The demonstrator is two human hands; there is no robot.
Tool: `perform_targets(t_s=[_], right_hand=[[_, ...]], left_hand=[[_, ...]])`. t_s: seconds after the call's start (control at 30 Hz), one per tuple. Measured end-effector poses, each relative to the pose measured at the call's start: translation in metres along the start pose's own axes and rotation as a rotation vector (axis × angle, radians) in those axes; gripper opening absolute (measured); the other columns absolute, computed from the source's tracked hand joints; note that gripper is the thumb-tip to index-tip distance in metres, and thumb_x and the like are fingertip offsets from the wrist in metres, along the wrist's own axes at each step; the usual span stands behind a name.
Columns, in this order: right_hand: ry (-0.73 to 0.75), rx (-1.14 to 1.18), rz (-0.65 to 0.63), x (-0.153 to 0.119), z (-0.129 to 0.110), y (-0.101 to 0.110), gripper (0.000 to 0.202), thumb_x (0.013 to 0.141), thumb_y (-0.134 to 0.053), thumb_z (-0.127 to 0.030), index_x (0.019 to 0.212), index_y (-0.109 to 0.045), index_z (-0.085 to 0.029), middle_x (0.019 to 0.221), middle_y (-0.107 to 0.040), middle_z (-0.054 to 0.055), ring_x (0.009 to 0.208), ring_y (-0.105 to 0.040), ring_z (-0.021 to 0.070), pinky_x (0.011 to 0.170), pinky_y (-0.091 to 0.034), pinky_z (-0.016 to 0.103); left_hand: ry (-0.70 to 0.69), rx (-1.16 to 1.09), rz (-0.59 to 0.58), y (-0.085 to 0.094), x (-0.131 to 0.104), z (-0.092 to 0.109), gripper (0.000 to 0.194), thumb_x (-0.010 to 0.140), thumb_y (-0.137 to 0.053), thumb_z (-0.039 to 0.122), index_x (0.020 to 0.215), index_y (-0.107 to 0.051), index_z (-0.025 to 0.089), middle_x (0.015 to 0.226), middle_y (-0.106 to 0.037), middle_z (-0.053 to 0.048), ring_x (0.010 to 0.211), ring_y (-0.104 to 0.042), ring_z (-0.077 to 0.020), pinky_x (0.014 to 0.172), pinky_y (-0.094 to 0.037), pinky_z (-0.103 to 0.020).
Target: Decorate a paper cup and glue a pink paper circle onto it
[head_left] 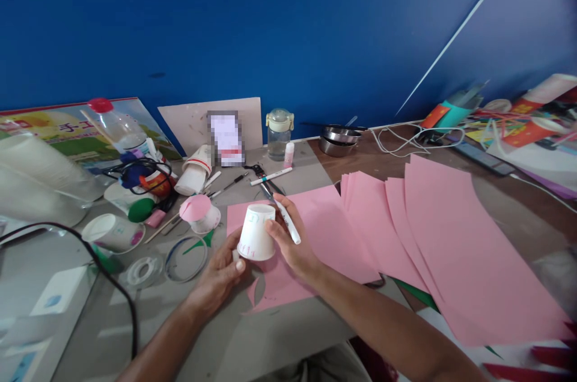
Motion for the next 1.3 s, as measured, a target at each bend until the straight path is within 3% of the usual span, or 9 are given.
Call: perform_targets(t_s=[0.27,0.5,0.57,0.67,0.77,0.97,1.1,1.3], right_hand=[[0.12,-0.197,-0.038,-0.003,-0.002,-0.001,0.057,0.085,-0.066,-0.046,0.132,-0.043,-0.023,0.114,-0.06,0.01,0.104,-0.061,0.023,0.093,-0.051,0.04],[0.174,-0.149,-0.041,-0.001,-0.001,-0.001,0.056,0.09,-0.06,-0.044,0.137,-0.036,-0.024,0.125,-0.055,0.013,0.114,-0.057,0.0235,0.099,-0.048,0.042],[0.215,-0.088,-0.033,-0.002,-0.003,-0.001,0.053,0.093,-0.055,-0.044,0.138,-0.035,-0.025,0.122,-0.056,0.012,0.111,-0.059,0.0224,0.097,-0.049,0.042],[0.252,-0.071,-0.048,-0.005,-0.008,-0.001,0.047,0.097,-0.045,-0.048,0.138,-0.037,-0.026,0.11,-0.06,0.009,0.103,-0.061,0.0214,0.093,-0.051,0.042],[0.318,-0.109,-0.093,-0.008,-0.014,-0.002,0.048,0.097,-0.039,-0.054,0.136,-0.044,-0.027,0.105,-0.061,0.009,0.097,-0.062,0.0217,0.091,-0.052,0.043],[0.467,-0.172,-0.199,-0.01,-0.028,-0.005,0.04,0.099,-0.037,-0.049,0.108,-0.068,-0.026,0.087,-0.069,0.006,0.085,-0.064,0.0216,0.081,-0.053,0.041],[0.48,-0.232,-0.271,-0.012,-0.031,-0.006,0.031,0.096,-0.045,-0.044,0.102,-0.068,-0.025,0.08,-0.071,0.005,0.085,-0.068,0.022,0.083,-0.055,0.041],[0.519,-0.286,-0.273,-0.013,-0.032,-0.007,0.018,0.094,-0.051,-0.032,0.099,-0.067,-0.025,0.082,-0.073,0.005,0.087,-0.07,0.0211,0.091,-0.054,0.042]], left_hand=[[-0.045,0.182,0.029,0.008,0.004,-0.007,0.061,0.063,-0.086,0.034,0.118,-0.066,0.02,0.111,-0.068,-0.013,0.098,-0.06,-0.0284,0.078,-0.047,-0.032],[-0.016,0.139,0.076,0.001,0.005,-0.002,0.062,0.06,-0.087,0.04,0.115,-0.068,0.017,0.097,-0.069,-0.01,0.086,-0.06,-0.0227,0.072,-0.046,-0.029],[-0.016,0.096,0.097,0.0,0.004,0.0,0.06,0.06,-0.087,0.039,0.113,-0.068,0.018,0.088,-0.067,-0.006,0.074,-0.057,-0.0172,0.064,-0.044,-0.025],[-0.049,0.053,0.129,0.003,0.004,0.004,0.05,0.063,-0.085,0.04,0.105,-0.068,0.017,0.063,-0.055,0.003,0.051,-0.037,-0.0077,0.049,-0.032,-0.021],[-0.065,0.046,0.132,0.004,0.003,0.007,0.041,0.068,-0.081,0.044,0.094,-0.067,0.016,0.053,-0.04,0.008,0.048,-0.025,-0.0064,0.048,-0.028,-0.02],[-0.058,0.055,0.135,0.006,0.004,0.006,0.039,0.069,-0.08,0.047,0.087,-0.064,0.017,0.053,-0.038,0.008,0.049,-0.027,-0.0068,0.05,-0.029,-0.021],[-0.085,0.042,0.163,0.007,0.004,0.006,0.037,0.067,-0.081,0.046,0.083,-0.064,0.018,0.055,-0.039,0.007,0.05,-0.028,-0.0065,0.05,-0.029,-0.02],[-0.082,0.021,0.182,0.005,0.004,0.007,0.037,0.064,-0.084,0.044,0.079,-0.065,0.017,0.057,-0.042,0.006,0.051,-0.029,-0.0061,0.05,-0.031,-0.019]])
Point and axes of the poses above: each hand's wrist, its own x-axis towards the middle knuckle, its own y-axis out of the back of the hand, z = x × y, the point moved 2 cm from there along x, towards the middle knuckle
